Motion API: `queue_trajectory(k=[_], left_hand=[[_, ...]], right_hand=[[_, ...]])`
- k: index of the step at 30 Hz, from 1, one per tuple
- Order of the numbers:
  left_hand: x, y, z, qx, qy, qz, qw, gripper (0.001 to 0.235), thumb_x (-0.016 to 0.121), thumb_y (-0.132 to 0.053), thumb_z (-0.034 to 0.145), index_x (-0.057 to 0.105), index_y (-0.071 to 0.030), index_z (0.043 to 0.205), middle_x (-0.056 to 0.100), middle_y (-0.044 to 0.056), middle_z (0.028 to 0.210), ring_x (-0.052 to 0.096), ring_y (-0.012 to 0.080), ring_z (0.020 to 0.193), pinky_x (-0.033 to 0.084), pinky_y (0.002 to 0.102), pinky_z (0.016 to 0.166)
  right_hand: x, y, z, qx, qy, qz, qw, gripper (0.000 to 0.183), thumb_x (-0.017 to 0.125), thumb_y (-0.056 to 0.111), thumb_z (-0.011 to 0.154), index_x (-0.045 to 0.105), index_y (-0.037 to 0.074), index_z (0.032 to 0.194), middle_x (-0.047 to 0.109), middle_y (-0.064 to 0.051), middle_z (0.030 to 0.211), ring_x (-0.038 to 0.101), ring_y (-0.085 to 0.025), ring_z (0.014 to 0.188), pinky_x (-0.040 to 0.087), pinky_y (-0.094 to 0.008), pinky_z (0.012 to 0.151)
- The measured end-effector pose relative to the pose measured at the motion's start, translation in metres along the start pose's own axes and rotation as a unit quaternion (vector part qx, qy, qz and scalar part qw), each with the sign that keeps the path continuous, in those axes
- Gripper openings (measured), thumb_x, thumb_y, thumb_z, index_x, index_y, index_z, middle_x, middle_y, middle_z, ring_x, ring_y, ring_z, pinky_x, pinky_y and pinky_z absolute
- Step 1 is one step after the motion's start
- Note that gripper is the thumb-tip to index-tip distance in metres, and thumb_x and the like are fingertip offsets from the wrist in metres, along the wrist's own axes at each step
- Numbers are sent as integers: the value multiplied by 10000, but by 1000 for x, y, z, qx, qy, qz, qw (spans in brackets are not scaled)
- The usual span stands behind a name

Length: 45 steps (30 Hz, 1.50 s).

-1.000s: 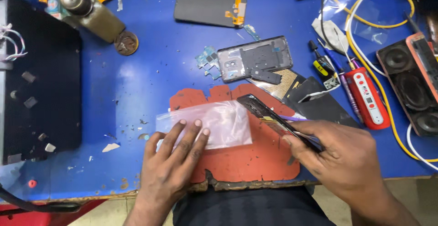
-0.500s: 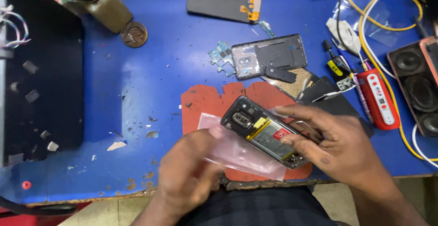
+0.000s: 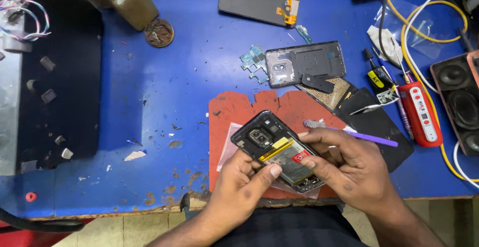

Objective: The person cleans a disassembled smartphone with a toothbrush and cloth, then uses tweezers and a metal tool to remove small debris from the phone's interior. The person handles the phone casing and battery area while working on a cluttered blue workbench.

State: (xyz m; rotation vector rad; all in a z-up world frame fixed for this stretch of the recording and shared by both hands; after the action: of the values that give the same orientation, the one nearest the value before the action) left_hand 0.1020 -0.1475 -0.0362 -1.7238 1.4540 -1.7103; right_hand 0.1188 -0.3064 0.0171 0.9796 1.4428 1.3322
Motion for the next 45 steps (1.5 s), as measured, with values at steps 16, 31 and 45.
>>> queue_trajectory(k=[16, 31, 45], left_hand=[[4, -13, -1, 2, 7, 77, 997, 310, 599, -60, 1024, 556, 37, 1315, 736, 108, 1138, 695, 108, 1022, 602, 295, 887], [2, -24, 2, 54, -30, 30, 998, 278, 600, -15, 1027, 590, 47, 1298, 726, 113, 1165, 695, 135, 1055, 586, 304, 937], [-48, -16, -38, -114, -123, 246, 955, 190, 697, -135, 925, 738, -6, 1059, 821, 128, 913, 781, 151, 799, 625, 295, 725]], right_hand=[[0, -13, 1, 43, 26, 19, 999, 487, 688, -48, 954, 560, -15, 1423, 767, -161, 1023, 639, -70, 792, 525, -226, 643], [10, 43, 6, -48, -78, -304, 948, 639, 874, 198, 731, 617, 47, 1296, 730, -134, 1191, 736, -216, 1047, 616, -316, 831], [27, 45, 19, -51, 1, -405, 913, 767, 910, 283, 587, 628, 77, 1271, 675, -156, 1265, 705, -331, 1100, 573, -395, 882]])
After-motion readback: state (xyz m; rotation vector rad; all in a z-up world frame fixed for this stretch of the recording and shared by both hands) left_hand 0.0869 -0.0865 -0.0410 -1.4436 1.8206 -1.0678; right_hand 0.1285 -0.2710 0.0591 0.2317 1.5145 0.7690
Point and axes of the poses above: each hand's wrist, its own z-axis towards the middle knuckle, its own x-axis out of the palm, y = z × x, the point moved 10 cm from there along z, towards the middle knuckle
